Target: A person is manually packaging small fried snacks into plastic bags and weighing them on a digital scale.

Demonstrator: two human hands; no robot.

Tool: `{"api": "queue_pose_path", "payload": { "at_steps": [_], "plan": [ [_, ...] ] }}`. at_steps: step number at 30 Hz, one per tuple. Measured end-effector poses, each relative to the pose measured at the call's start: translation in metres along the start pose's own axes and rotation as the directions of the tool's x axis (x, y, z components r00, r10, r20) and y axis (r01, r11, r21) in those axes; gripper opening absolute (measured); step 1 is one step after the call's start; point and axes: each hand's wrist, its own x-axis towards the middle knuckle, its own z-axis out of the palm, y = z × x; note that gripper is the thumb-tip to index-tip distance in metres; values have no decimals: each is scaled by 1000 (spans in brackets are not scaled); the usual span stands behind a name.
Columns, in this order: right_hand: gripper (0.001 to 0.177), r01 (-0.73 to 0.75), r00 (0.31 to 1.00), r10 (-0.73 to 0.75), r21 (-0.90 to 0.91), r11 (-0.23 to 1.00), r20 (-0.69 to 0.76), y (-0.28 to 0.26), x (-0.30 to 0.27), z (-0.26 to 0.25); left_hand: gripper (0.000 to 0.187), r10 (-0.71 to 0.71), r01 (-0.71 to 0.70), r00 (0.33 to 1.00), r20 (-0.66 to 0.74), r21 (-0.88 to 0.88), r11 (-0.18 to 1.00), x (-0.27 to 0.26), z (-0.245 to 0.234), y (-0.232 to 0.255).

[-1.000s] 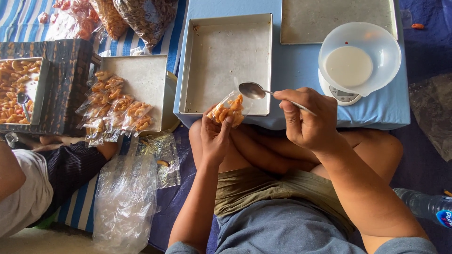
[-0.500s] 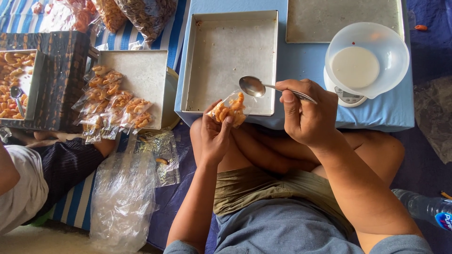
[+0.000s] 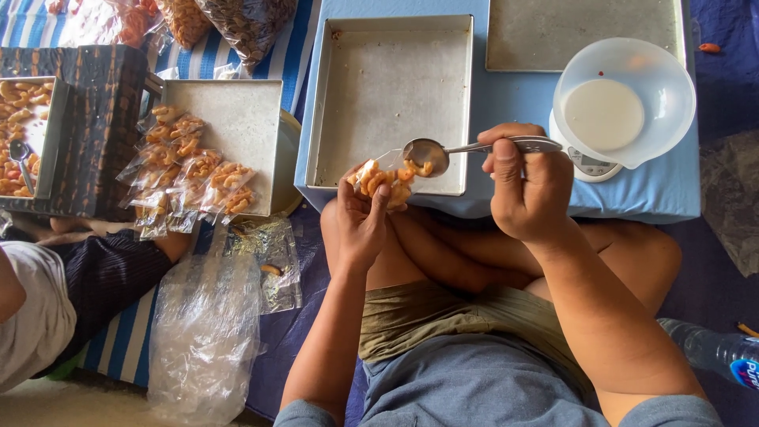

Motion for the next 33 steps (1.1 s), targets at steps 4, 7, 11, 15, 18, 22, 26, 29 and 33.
{"api": "queue_pose_path", "payload": {
  "at_steps": [4, 7, 11, 15, 18, 22, 26, 29, 33],
  "plan": [
    [26, 11, 999, -10, -26, 1000, 30, -7, 2, 8, 52, -25, 25, 1000, 16, -1, 1000, 3, 8, 14],
    [31, -24, 1000, 23, 36, 999, 12, -5, 3, 11, 53, -53, 53, 999, 5, -62, 997, 5, 7, 5],
    [30, -93, 996, 94, 142, 985, 1, 6, 0, 10, 54, -92, 92, 996, 9, -75, 993, 5, -2, 5],
    [31, -66, 998, 66, -21, 998, 9, 6, -4, 14, 53, -128, 129, 992, 13, -63, 990, 6, 1, 16],
    [30, -152, 988, 153, 59, 987, -17, 2, -5, 17, 53, -115, 116, 993, 13, -89, 989, 7, 4, 9],
    [30, -238, 967, 250, 173, 956, -52, 1, -2, 15, 51, -105, 105, 994, 4, -120, 987, 8, 0, -2],
    [31, -229, 972, 231, 53, 972, -41, 0, -6, 16, 50, -103, 101, 995, -14, -103, 989, 7, -1, -10],
    [30, -251, 966, 255, 83, 964, -34, 0, -7, 19, 46, -92, 88, 995, -38, -101, 991, 6, -1, -20],
    [31, -165, 986, 162, -72, 984, -44, 4, -10, 20, 48, -124, 117, 990, -63, -107, 987, 5, 15, 2]
  ]
}}
